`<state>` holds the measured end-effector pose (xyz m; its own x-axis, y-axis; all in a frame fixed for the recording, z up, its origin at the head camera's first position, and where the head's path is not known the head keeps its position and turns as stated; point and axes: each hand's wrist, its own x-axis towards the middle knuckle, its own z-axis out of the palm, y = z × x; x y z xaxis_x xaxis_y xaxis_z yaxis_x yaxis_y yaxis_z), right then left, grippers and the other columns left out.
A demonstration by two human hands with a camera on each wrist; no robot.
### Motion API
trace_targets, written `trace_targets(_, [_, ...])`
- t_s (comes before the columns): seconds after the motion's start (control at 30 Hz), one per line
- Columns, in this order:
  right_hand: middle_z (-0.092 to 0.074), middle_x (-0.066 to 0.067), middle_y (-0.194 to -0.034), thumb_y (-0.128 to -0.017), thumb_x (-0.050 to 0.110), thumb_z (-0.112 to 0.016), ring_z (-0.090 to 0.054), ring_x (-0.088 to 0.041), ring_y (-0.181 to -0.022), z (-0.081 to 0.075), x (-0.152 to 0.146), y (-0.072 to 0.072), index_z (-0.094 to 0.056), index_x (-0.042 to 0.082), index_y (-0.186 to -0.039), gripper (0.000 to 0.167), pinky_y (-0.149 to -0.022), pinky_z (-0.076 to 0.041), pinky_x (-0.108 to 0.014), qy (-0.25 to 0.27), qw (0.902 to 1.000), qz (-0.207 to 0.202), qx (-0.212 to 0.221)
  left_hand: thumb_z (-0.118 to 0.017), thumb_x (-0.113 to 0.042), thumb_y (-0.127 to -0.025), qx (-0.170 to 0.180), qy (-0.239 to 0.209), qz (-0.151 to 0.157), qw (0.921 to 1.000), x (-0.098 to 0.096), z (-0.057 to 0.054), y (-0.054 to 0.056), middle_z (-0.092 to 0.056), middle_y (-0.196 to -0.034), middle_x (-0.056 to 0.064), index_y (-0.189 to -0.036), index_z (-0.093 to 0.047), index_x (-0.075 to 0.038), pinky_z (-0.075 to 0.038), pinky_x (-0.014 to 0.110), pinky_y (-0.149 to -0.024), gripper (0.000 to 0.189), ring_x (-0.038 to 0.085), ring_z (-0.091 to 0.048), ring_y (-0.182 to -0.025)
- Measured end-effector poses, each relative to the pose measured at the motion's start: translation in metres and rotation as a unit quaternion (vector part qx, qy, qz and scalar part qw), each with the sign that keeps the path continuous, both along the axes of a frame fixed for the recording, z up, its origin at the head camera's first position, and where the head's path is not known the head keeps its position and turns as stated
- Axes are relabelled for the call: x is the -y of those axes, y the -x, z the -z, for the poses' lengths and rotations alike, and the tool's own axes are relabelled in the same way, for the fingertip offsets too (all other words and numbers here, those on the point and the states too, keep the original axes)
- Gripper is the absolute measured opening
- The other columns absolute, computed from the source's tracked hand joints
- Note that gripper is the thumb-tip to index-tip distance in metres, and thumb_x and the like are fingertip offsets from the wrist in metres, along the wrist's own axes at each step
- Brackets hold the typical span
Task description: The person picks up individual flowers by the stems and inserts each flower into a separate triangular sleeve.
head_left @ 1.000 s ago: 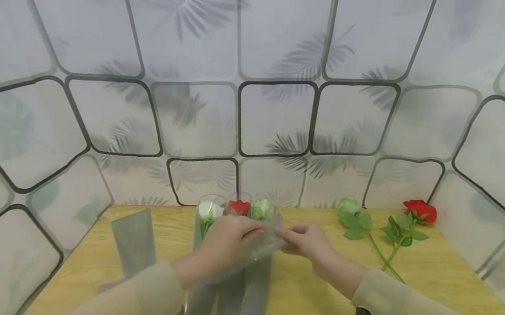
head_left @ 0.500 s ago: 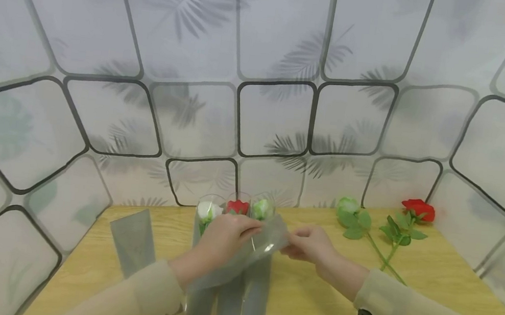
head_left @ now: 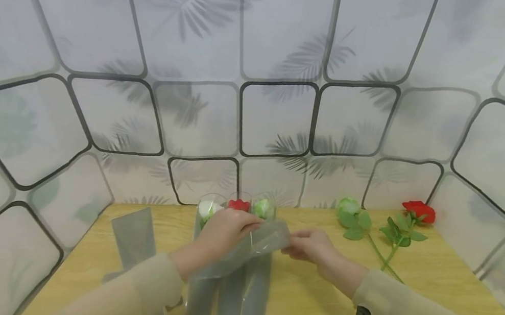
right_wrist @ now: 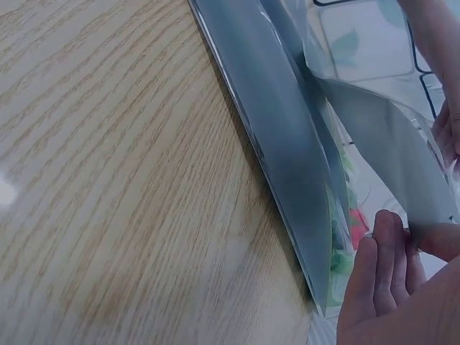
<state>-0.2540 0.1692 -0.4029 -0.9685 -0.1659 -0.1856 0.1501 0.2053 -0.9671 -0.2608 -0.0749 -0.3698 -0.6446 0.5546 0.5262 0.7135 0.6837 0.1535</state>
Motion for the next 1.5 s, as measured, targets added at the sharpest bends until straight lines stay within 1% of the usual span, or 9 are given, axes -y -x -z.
trace_targets(0.23, [-0.083,-0.011,-0.095,-0.102,0.005,-0.064,-0.078,-0.013,-0.084,0.0,-0.002,0.001,-0.068,-0.016,-0.122,0.029,-0.088,-0.066,-0.036,-0.004,0.9997,-0.023,0.0,-0.078,-0.017,-0.096,-0.004,0.013,0.0,0.9999,-0.001,0.001,0.001,-0.084,-0.095,0.003,-0.106,-0.083,-0.01,-0.065,0.034,-0.072,0.013,0.019,-0.079,-0.08])
trace_targets(0.43, [-0.083,-0.011,-0.102,-0.104,0.013,-0.066,-0.078,-0.013,-0.09,-0.003,-0.015,0.002,-0.069,-0.013,-0.125,0.033,-0.092,-0.065,-0.038,-0.019,0.9988,-0.043,-0.012,-0.079,-0.017,-0.095,-0.023,0.024,-0.002,0.9994,-0.001,0.003,0.0,-0.083,-0.092,0.001,-0.101,-0.083,-0.01,-0.064,0.033,-0.068,0.01,0.018,-0.079,-0.076])
trace_targets(0.53, [-0.083,-0.013,-0.105,-0.105,0.016,-0.067,-0.079,-0.015,-0.093,-0.007,-0.028,0.004,-0.069,-0.011,-0.125,0.034,-0.094,-0.065,-0.039,-0.037,0.9987,-0.031,-0.014,-0.079,-0.018,-0.095,-0.028,0.032,-0.006,0.9991,-0.001,0.003,0.0,-0.083,-0.088,0.0,-0.098,-0.082,-0.012,-0.063,0.032,-0.065,0.008,0.016,-0.077,-0.072])
trace_targets(0.7, [-0.082,-0.014,-0.107,-0.106,0.016,-0.066,-0.08,-0.017,-0.095,-0.024,-0.061,0.011,-0.066,-0.013,-0.131,0.039,-0.095,-0.065,-0.04,-0.076,0.9969,-0.004,-0.02,-0.079,-0.019,-0.095,-0.037,0.043,-0.002,0.9984,0.001,0.007,0.0,-0.082,-0.084,-0.001,-0.097,-0.082,-0.012,-0.061,0.029,-0.062,0.008,0.013,-0.075,-0.067])
trace_targets(0.9, [-0.082,0.001,-0.105,-0.111,0.019,-0.059,-0.074,0.0,-0.089,-0.047,-0.109,0.03,-0.054,-0.016,-0.143,0.048,-0.091,-0.064,-0.028,-0.075,0.997,0.005,-0.019,-0.08,-0.015,-0.094,-0.027,0.041,0.005,0.9988,0.001,0.012,-0.001,-0.084,-0.09,0.003,-0.099,-0.083,-0.009,-0.065,0.029,-0.07,0.009,0.016,-0.08,-0.077])
trace_targets(1.03, [-0.081,0.008,-0.102,-0.11,0.025,-0.06,-0.072,0.006,-0.085,-0.054,-0.135,0.036,-0.051,-0.015,-0.147,0.055,-0.088,-0.063,-0.022,-0.104,0.9932,0.039,-0.037,-0.08,-0.016,-0.094,-0.026,0.043,0.007,0.9987,0.001,0.015,-0.002,-0.084,-0.091,0.003,-0.1,-0.083,-0.01,-0.065,0.029,-0.07,0.008,0.016,-0.081,-0.078])
trace_targets(1.2, [-0.083,0.005,-0.092,-0.106,0.023,-0.066,-0.073,0.006,-0.079,-0.046,-0.162,0.04,-0.055,-0.017,-0.142,0.055,-0.08,-0.064,-0.021,-0.146,0.984,0.084,-0.058,-0.081,-0.016,-0.093,-0.033,0.038,0.002,0.9987,0.003,0.016,-0.005,-0.084,-0.092,0.003,-0.101,-0.083,-0.011,-0.065,0.03,-0.068,0.01,0.017,-0.081,-0.078])
trace_targets(1.37, [-0.084,-0.01,-0.098,-0.105,0.019,-0.065,-0.076,-0.001,-0.082,-0.024,-0.187,0.038,-0.059,-0.02,-0.134,0.05,-0.083,-0.066,-0.03,-0.194,0.9766,0.076,-0.053,-0.081,-0.016,-0.093,-0.028,0.035,-0.002,0.999,0.003,0.015,-0.007,-0.084,-0.094,0.004,-0.103,-0.083,-0.011,-0.066,0.03,-0.07,0.012,0.018,-0.081,-0.08])
trace_targets(1.5, [-0.083,-0.015,-0.097,-0.103,0.019,-0.068,-0.077,-0.008,-0.082,-0.003,-0.198,0.034,-0.067,-0.019,-0.124,0.044,-0.082,-0.067,-0.035,-0.242,0.9666,0.068,-0.05,-0.081,-0.015,-0.093,-0.033,0.039,-0.001,0.9987,0.001,0.015,-0.007,-0.084,-0.094,0.004,-0.103,-0.083,-0.01,-0.066,0.03,-0.07,0.012,0.017,-0.081,-0.08])
